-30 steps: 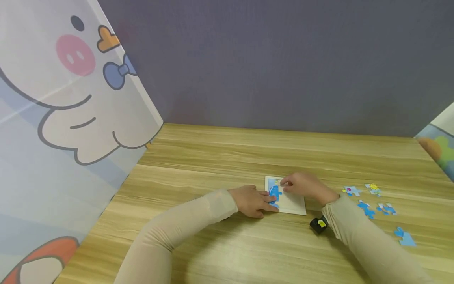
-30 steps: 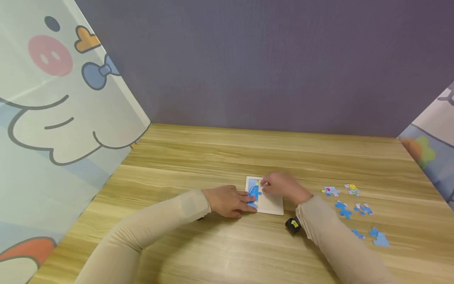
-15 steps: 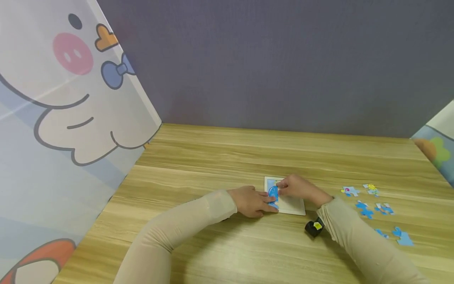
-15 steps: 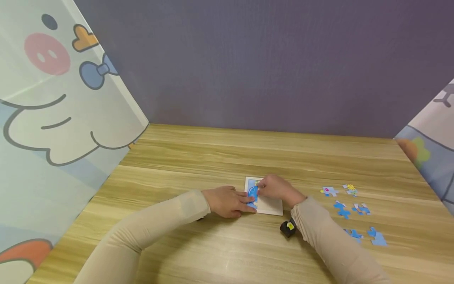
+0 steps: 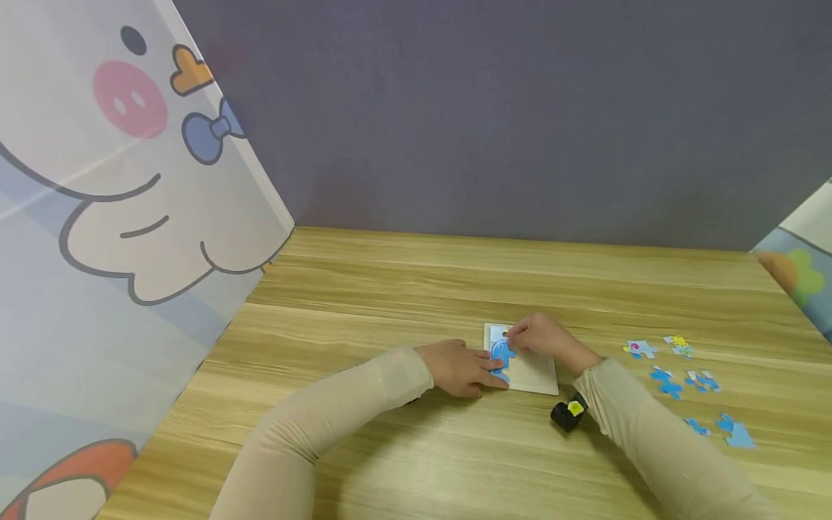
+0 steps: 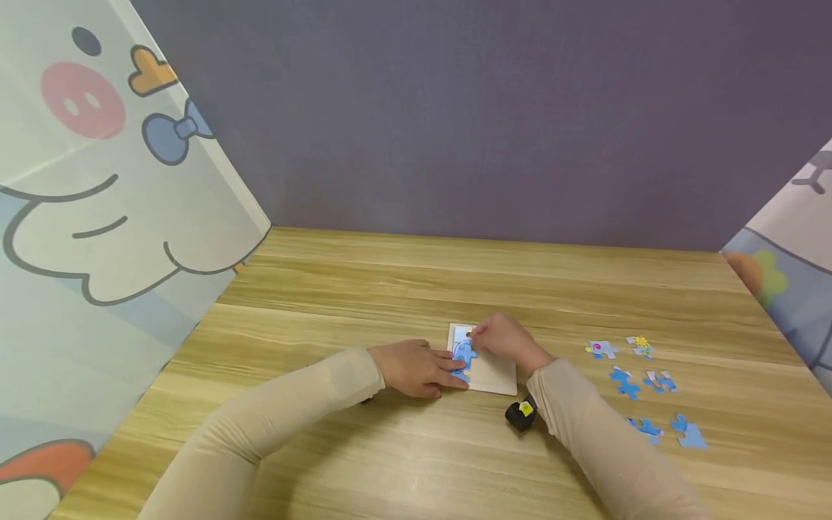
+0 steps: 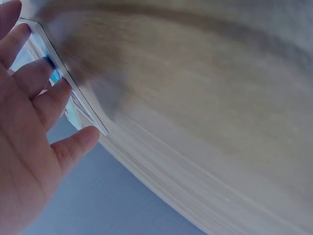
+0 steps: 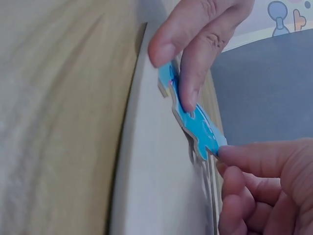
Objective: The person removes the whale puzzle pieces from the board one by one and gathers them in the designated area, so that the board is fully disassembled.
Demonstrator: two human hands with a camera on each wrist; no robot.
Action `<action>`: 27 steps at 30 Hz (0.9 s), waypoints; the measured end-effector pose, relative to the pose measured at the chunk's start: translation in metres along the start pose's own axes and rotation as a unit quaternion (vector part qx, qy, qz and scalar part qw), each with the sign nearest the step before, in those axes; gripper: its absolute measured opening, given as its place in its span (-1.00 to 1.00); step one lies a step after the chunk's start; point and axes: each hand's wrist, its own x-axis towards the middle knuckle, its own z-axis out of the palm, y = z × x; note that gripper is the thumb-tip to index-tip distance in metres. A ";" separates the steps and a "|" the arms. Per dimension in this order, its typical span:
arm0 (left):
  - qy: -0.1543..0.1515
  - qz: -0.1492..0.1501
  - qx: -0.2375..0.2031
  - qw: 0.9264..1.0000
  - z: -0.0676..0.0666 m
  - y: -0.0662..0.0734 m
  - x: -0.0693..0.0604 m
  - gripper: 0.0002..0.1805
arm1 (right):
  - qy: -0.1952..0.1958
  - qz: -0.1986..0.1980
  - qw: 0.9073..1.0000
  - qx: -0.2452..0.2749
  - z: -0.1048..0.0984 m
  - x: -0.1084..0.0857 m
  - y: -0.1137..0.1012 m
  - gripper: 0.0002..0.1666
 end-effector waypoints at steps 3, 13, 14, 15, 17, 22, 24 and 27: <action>-0.003 0.001 0.002 1.000 0.001 0.000 0.001 -0.43 | 0.019 0.010 1.000 0.000 0.002 0.001 0.001 -0.79; 0.004 0.003 -0.006 1.000 0.001 0.001 -0.001 -0.43 | 0.047 0.021 0.998 -0.020 0.005 0.000 -0.002 -0.82; 0.005 0.004 -0.005 1.000 0.001 0.000 -0.001 -0.43 | 0.048 0.022 0.998 -0.019 0.005 0.000 -0.003 -0.81; 0.005 0.004 -0.004 1.000 0.001 0.000 -0.002 -0.43 | 0.049 0.025 0.998 -0.018 0.005 0.000 -0.002 -0.81; 0.005 0.004 -0.006 1.000 0.001 0.000 -0.002 -0.43 | 0.050 0.026 0.998 -0.014 0.005 0.000 -0.002 -0.80; 0.004 0.002 -0.009 1.000 0.002 0.000 -0.001 -0.43 | 0.053 0.026 0.998 -0.008 0.006 0.001 0.000 -0.80; 0.003 0.001 -0.008 1.000 0.001 0.000 0.000 -0.43 | 0.055 0.026 0.998 -0.009 0.006 0.001 0.001 -0.79; 0.002 0.001 -0.009 1.000 0.001 0.000 0.000 -0.43 | 0.057 0.026 0.998 -0.011 0.005 0.000 0.002 -0.78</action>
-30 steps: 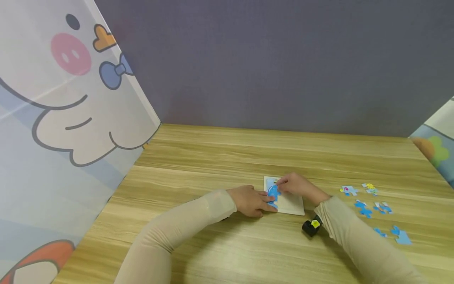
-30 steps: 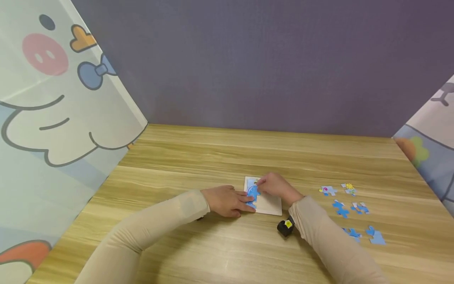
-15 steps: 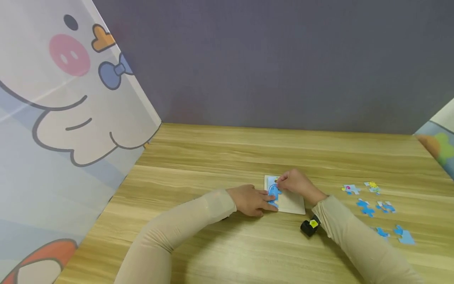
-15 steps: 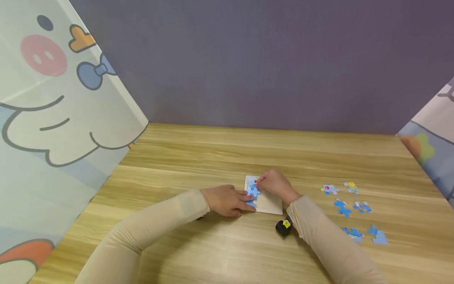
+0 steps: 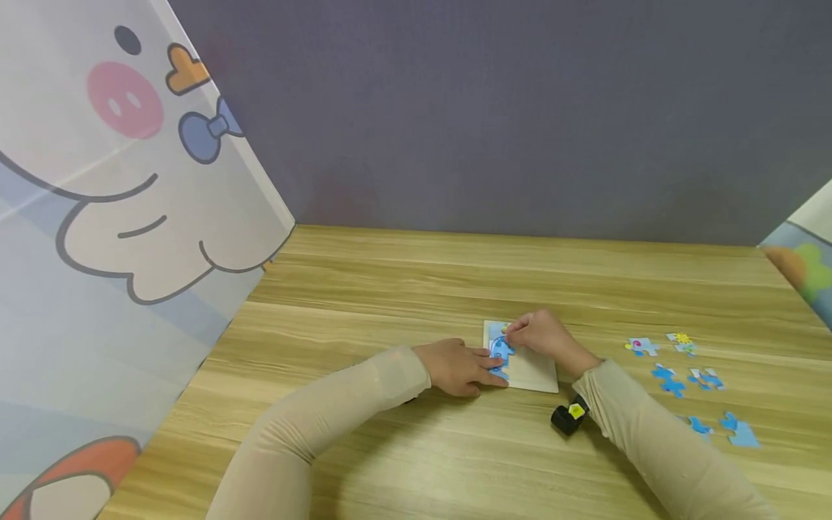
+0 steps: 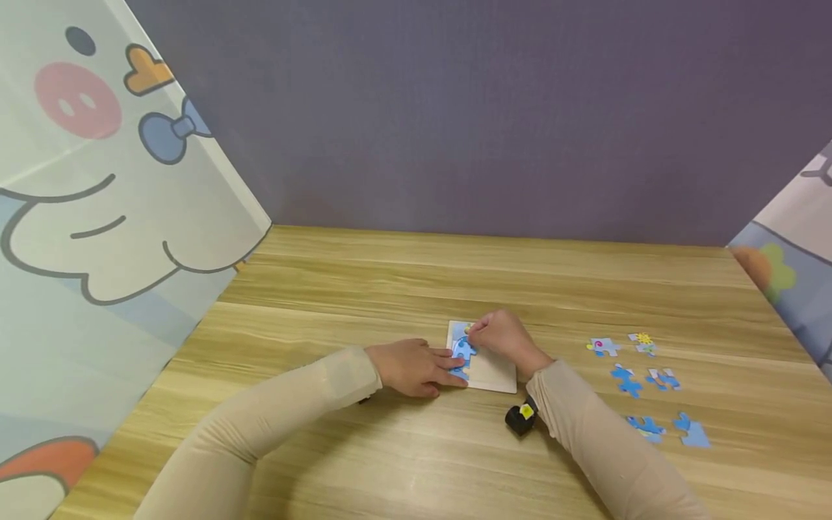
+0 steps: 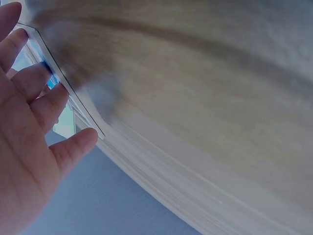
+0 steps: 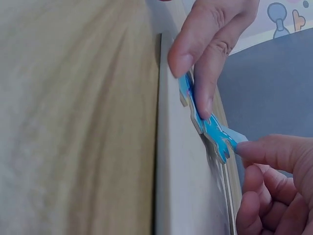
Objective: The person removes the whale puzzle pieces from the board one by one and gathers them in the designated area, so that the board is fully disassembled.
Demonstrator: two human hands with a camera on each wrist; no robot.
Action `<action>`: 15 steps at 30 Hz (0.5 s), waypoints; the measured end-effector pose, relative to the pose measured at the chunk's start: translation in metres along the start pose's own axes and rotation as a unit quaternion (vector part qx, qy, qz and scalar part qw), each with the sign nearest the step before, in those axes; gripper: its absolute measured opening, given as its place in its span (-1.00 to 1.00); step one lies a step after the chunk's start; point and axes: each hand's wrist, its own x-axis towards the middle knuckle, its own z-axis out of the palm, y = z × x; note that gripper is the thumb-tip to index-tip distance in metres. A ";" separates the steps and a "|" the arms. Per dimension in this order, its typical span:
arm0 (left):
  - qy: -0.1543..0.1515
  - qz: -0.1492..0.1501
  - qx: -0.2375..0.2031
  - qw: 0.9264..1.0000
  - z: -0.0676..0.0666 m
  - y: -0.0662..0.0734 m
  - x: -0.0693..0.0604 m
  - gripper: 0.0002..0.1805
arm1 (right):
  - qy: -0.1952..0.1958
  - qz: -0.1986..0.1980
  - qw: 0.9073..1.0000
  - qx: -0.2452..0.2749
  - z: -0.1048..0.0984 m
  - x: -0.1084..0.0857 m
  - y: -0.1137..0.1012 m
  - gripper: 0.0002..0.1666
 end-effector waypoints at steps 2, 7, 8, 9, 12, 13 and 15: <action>0.000 0.001 0.000 1.000 0.000 0.000 0.000 -0.42 | 0.003 0.002 1.000 -0.004 0.001 0.000 0.000 -0.78; 0.000 0.001 0.002 1.000 0.000 0.000 0.001 -0.43 | 0.013 -0.003 1.000 -0.001 0.004 0.000 -0.005 -0.81; -0.001 0.001 0.002 1.000 0.000 0.000 0.001 -0.43 | 0.014 -0.006 1.000 0.000 0.005 0.000 -0.005 -0.82; -0.002 0.001 0.002 1.000 0.000 0.000 0.001 -0.43 | 0.015 -0.008 1.000 0.004 0.005 0.000 -0.006 -0.83; -0.004 0.000 0.002 1.000 -0.001 0.000 0.001 -0.43 | 0.016 -0.010 1.000 0.012 0.006 0.001 -0.006 -0.84; -0.005 0.000 0.001 1.000 -0.001 0.000 0.002 -0.43 | 0.016 -0.012 1.000 0.013 0.006 0.001 -0.005 -0.85; -0.006 0.000 0.002 1.000 -0.001 0.000 0.002 -0.43 | 0.018 -0.014 1.000 0.014 0.007 0.001 -0.005 -0.85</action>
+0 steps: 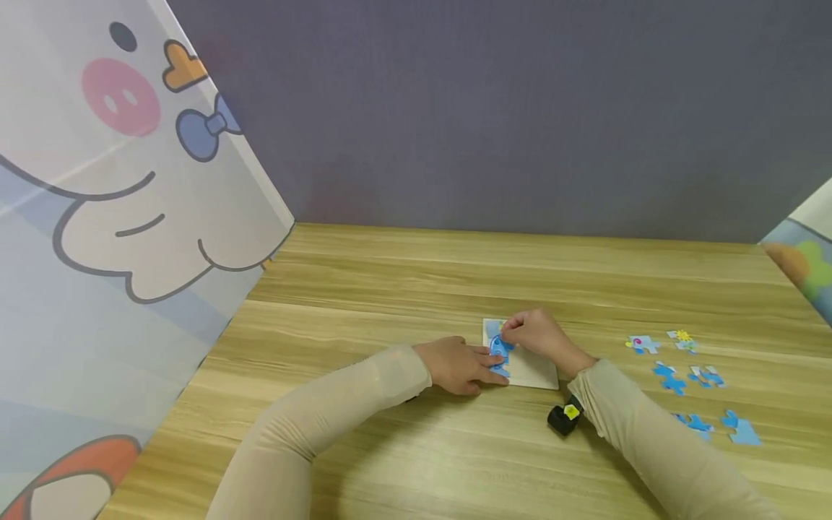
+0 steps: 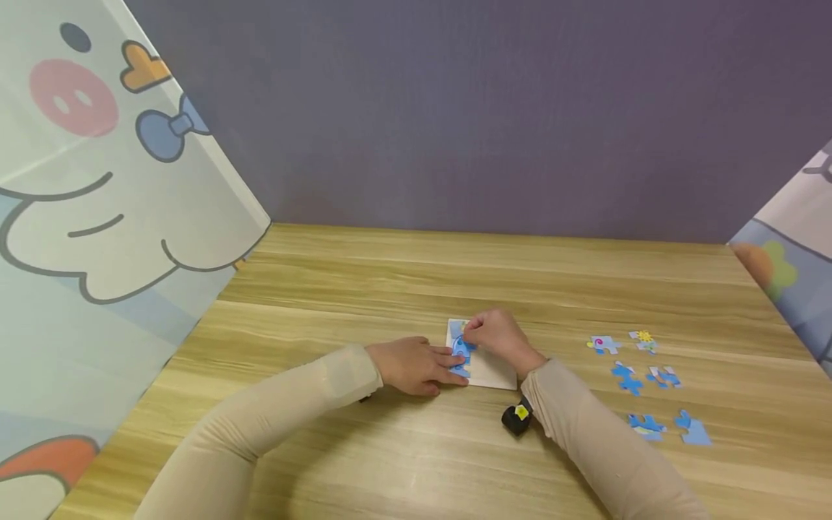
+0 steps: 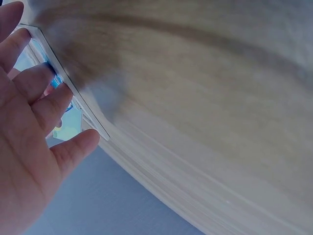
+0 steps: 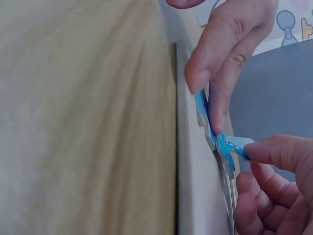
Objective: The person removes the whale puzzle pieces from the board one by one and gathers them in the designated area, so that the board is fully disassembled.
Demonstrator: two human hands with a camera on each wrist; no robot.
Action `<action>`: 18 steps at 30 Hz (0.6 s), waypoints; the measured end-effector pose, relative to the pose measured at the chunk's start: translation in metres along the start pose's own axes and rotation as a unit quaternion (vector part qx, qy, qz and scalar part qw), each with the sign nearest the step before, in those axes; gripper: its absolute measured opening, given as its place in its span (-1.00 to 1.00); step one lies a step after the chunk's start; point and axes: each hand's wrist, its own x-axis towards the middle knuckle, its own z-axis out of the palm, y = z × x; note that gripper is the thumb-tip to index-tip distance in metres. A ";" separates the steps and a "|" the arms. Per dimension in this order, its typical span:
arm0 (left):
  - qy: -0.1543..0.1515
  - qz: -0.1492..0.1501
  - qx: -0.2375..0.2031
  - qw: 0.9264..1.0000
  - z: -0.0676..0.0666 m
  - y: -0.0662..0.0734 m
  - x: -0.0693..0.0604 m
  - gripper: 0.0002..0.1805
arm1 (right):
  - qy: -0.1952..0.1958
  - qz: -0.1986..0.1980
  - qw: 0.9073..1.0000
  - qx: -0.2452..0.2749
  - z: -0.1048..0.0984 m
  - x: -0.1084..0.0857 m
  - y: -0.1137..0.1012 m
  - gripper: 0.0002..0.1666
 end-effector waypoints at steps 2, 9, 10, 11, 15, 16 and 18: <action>0.001 0.000 0.005 1.000 0.000 0.000 0.000 -0.42 | 0.002 -0.001 1.000 -0.001 0.001 0.000 0.000 -0.85; 0.007 0.001 0.013 1.000 -0.003 0.003 -0.001 -0.42 | 0.010 -0.005 1.000 -0.024 0.000 0.001 0.001 -0.82; 0.008 0.000 0.015 1.000 -0.003 0.003 0.000 -0.42 | 0.012 -0.006 1.000 -0.027 0.000 0.002 0.001 -0.82; 0.009 -0.001 0.015 1.000 -0.004 0.004 0.000 -0.43 | 0.014 -0.006 0.999 -0.029 0.001 0.003 0.001 -0.82; 0.012 -0.007 0.015 1.000 -0.003 0.003 0.000 -0.43 | 0.023 -0.010 0.999 -0.026 0.004 0.004 0.002 -0.80; 0.012 -0.009 0.015 1.000 -0.002 0.002 0.000 -0.43 | 0.023 -0.009 0.999 -0.020 0.004 0.005 0.002 -0.77; 0.011 -0.013 0.012 1.000 -0.001 0.001 -0.001 -0.43 | 0.024 -0.008 1.000 -0.008 0.005 0.006 0.002 -0.72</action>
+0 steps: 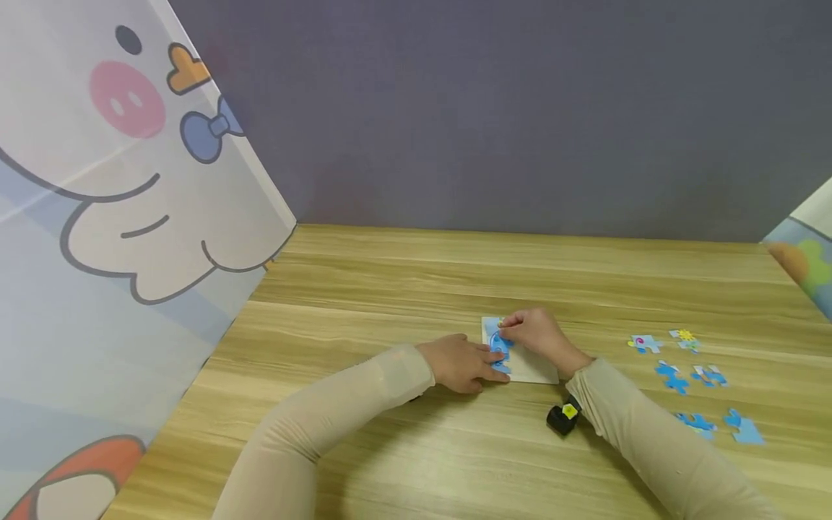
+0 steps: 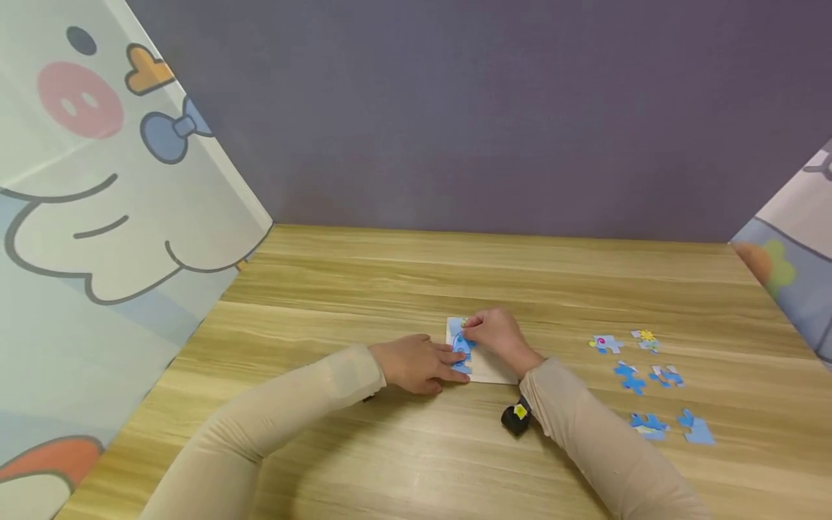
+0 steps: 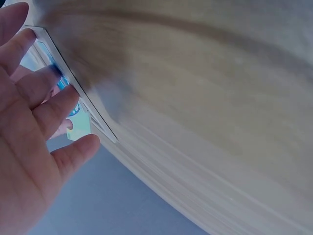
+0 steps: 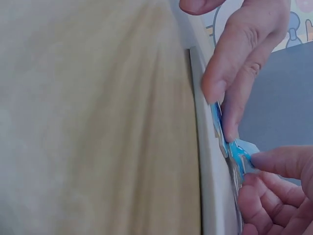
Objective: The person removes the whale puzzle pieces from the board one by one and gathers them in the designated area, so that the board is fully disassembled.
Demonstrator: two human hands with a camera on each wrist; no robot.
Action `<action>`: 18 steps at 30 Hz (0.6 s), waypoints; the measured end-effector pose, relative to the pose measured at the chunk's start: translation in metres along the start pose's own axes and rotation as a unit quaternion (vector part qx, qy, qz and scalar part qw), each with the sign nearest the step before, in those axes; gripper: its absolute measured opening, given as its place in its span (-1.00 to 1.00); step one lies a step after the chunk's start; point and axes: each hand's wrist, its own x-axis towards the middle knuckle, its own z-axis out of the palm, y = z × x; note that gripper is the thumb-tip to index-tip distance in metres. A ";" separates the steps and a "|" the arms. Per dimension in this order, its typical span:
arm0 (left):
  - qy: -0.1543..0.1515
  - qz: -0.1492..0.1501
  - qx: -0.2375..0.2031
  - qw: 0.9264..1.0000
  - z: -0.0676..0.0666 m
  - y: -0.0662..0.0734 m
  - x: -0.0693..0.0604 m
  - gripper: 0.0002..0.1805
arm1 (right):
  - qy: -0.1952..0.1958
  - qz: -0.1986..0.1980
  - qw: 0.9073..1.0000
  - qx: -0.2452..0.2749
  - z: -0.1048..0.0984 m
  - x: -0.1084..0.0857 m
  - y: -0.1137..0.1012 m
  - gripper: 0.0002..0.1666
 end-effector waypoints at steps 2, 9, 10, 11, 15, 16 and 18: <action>0.001 -0.002 -0.003 1.000 0.001 -0.001 0.000 -0.43 | 0.000 0.004 1.000 0.015 0.001 0.001 0.000 -0.67; 0.003 0.006 -0.014 1.000 0.002 -0.004 -0.001 -0.42 | -0.018 -0.006 0.997 0.073 0.002 0.003 0.003 -0.59; 0.002 0.008 -0.017 1.000 0.002 -0.005 -0.001 -0.42 | -0.020 -0.007 0.997 0.080 0.002 0.004 0.003 -0.59; 0.002 0.009 -0.019 1.000 0.002 -0.005 -0.002 -0.42 | -0.021 -0.008 0.996 0.085 0.003 0.004 0.003 -0.59; 0.005 0.015 -0.021 1.000 0.002 -0.007 -0.002 -0.43 | -0.021 -0.015 0.995 0.097 0.003 0.004 0.001 -0.64; 0.006 0.016 -0.023 1.000 0.002 -0.008 -0.002 -0.43 | -0.021 -0.019 0.995 0.098 0.003 0.004 0.000 -0.65; 0.007 0.019 -0.026 0.999 0.002 -0.008 -0.003 -0.44 | -0.019 -0.023 0.994 0.101 0.004 0.003 -0.001 -0.67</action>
